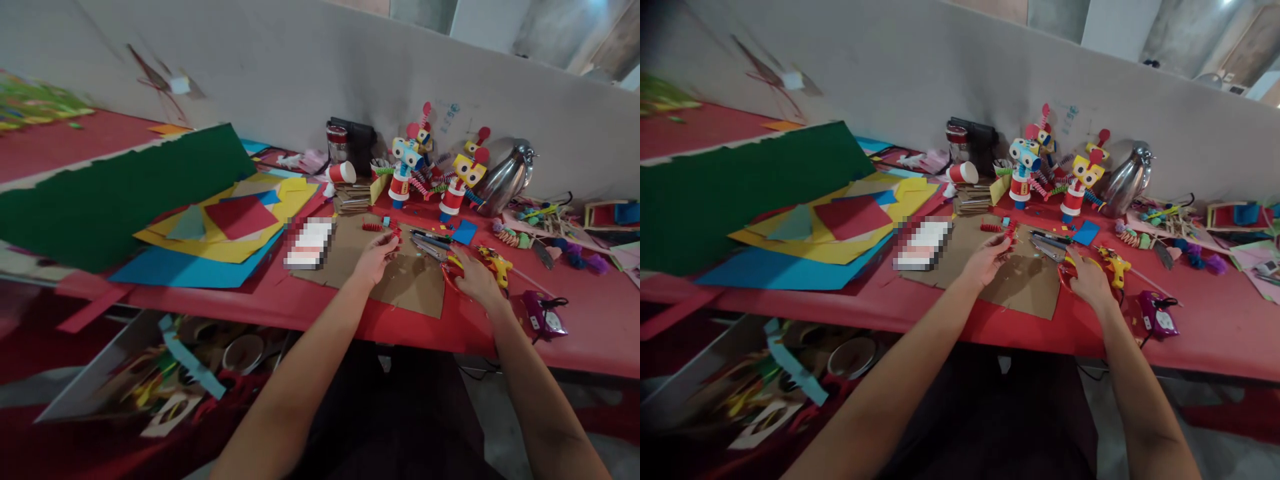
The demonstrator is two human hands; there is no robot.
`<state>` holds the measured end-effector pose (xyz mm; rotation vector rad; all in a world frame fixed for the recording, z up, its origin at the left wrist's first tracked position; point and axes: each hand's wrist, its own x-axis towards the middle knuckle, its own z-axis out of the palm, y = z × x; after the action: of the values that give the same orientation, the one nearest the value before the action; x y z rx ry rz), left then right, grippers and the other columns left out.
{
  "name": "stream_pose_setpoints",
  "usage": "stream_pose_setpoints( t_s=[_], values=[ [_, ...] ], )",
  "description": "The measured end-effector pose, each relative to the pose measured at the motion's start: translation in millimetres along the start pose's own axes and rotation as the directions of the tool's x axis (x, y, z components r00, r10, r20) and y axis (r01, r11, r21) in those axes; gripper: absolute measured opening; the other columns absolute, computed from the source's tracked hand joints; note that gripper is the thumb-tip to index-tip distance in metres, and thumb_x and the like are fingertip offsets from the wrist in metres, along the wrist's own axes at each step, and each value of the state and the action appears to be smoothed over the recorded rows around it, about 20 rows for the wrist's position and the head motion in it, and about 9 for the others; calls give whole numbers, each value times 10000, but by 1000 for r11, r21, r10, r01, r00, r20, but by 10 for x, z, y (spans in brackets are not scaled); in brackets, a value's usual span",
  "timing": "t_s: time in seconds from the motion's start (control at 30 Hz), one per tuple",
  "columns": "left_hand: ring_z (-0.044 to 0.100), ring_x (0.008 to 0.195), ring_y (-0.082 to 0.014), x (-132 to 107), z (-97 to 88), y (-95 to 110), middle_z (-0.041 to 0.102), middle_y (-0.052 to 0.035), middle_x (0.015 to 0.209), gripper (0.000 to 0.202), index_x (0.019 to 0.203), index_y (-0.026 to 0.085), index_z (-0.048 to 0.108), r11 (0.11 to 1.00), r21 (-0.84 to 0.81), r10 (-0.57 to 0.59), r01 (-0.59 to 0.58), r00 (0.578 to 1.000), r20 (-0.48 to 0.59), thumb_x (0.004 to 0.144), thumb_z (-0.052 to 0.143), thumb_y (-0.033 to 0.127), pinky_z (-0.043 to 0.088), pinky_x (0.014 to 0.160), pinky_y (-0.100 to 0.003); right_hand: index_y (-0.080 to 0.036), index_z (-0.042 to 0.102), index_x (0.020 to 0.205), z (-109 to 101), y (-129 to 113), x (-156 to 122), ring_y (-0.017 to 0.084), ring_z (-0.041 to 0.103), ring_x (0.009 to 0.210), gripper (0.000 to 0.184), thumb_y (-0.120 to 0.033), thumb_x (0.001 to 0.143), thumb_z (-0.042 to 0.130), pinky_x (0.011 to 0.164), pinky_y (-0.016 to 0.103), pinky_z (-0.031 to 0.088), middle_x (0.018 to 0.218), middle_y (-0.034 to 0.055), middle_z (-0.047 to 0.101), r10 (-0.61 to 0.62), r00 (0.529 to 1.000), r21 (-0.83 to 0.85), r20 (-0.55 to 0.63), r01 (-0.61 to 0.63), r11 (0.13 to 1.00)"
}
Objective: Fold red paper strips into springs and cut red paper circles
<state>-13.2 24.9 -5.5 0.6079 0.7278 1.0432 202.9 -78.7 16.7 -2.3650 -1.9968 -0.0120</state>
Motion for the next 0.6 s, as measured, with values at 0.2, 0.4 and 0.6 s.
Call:
stream_pose_setpoints(
  t_s=[0.2,0.4,0.6],
  values=[
    [545,588,-55,18,-22,-23,674,18,716,228,748,186,691,994,88,73,-72,997,-12,560,813,140,380,537,-176,-222,604,1250,126,79,-52,240,609,1041,498,-160,757,558,920,340,468,1176,104,645,-101,993,82,-55,105,991],
    [541,588,-58,27,-26,-25,666,19,704,223,732,193,696,991,108,87,-85,996,-12,544,816,174,356,538,-188,-96,633,1141,64,459,-76,306,593,1086,388,-327,862,495,970,451,423,1106,198,655,254,945,86,-206,-241,967],
    [540,593,-65,20,-21,-13,675,1,699,181,709,188,706,990,113,86,-84,996,-14,556,803,201,364,545,-194,-7,604,1063,144,840,22,339,655,934,411,-250,734,638,780,401,499,978,264,674,650,755,180,-87,-630,756]
  ],
)
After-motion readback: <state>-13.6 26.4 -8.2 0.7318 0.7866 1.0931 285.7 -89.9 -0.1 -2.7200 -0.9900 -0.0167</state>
